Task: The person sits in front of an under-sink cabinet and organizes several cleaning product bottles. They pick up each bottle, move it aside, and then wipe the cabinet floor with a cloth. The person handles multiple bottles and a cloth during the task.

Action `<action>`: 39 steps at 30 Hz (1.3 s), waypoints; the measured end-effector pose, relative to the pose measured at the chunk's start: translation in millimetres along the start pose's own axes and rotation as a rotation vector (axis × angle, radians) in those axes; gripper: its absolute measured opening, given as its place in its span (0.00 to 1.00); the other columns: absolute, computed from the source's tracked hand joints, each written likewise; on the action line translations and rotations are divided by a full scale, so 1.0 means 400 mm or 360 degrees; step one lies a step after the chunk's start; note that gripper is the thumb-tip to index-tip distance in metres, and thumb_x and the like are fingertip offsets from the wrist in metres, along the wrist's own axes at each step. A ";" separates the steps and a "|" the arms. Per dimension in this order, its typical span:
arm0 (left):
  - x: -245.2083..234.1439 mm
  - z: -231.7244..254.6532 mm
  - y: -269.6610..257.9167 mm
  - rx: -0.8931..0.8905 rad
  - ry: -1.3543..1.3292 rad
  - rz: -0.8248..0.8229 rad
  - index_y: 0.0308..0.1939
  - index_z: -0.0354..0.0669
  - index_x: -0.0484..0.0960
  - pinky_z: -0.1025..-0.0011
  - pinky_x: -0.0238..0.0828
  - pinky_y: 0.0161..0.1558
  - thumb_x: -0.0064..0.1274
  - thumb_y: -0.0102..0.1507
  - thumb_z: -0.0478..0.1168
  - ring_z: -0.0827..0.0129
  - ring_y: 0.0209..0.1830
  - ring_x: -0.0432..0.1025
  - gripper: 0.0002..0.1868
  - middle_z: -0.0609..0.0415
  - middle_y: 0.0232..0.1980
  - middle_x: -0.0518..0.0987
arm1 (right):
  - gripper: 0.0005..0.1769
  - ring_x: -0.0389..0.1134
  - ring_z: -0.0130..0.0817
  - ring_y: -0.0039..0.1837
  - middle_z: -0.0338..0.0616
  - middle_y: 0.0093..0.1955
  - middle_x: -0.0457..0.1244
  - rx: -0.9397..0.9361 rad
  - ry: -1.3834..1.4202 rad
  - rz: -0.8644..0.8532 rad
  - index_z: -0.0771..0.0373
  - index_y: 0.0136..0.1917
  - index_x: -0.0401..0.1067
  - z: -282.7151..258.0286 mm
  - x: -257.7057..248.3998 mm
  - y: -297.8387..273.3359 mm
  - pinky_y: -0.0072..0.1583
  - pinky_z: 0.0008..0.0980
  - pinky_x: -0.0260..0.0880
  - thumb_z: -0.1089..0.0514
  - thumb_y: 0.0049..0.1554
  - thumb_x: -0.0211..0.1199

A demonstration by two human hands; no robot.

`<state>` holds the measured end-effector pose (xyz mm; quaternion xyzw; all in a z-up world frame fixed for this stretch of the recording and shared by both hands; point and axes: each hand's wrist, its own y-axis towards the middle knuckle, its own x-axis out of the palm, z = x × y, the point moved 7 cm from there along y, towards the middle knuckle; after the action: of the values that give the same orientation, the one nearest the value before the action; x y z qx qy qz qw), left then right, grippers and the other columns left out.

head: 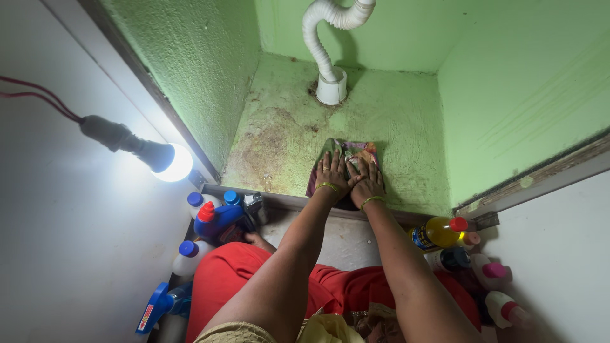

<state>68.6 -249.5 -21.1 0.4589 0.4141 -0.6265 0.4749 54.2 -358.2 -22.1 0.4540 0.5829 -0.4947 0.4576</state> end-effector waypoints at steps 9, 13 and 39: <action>0.007 -0.002 -0.082 -0.0010 -0.0047 -0.0034 0.82 0.47 0.43 0.52 0.24 0.79 0.20 0.62 0.81 0.48 0.85 0.26 0.56 0.50 0.86 0.33 | 0.39 0.23 0.47 0.87 0.30 0.88 0.25 -0.0012 -0.0044 -0.0051 0.31 0.84 0.38 -0.023 0.008 -0.081 0.82 0.48 0.27 0.53 0.63 0.44; 0.008 -0.003 -0.109 0.0003 -0.0080 -0.0011 0.82 0.48 0.43 0.52 0.24 0.79 0.21 0.62 0.80 0.49 0.85 0.26 0.55 0.50 0.86 0.33 | 0.41 0.21 0.47 0.87 0.31 0.88 0.24 -0.0023 -0.0061 -0.0077 0.30 0.84 0.37 -0.028 0.010 -0.102 0.82 0.48 0.26 0.54 0.63 0.44; -0.019 -0.070 0.131 -0.0073 0.0010 -0.0089 0.82 0.46 0.41 0.53 0.25 0.79 0.19 0.63 0.80 0.50 0.85 0.27 0.55 0.50 0.86 0.33 | 0.40 0.25 0.45 0.87 0.33 0.88 0.28 -0.0194 -0.0103 -0.0061 0.34 0.84 0.41 -0.039 -0.044 0.149 0.82 0.49 0.28 0.54 0.62 0.46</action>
<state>125.7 -231.9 -24.7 0.4380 0.4425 -0.6285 0.4662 114.3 -338.1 -12.8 0.3978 0.6054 -0.4814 0.4935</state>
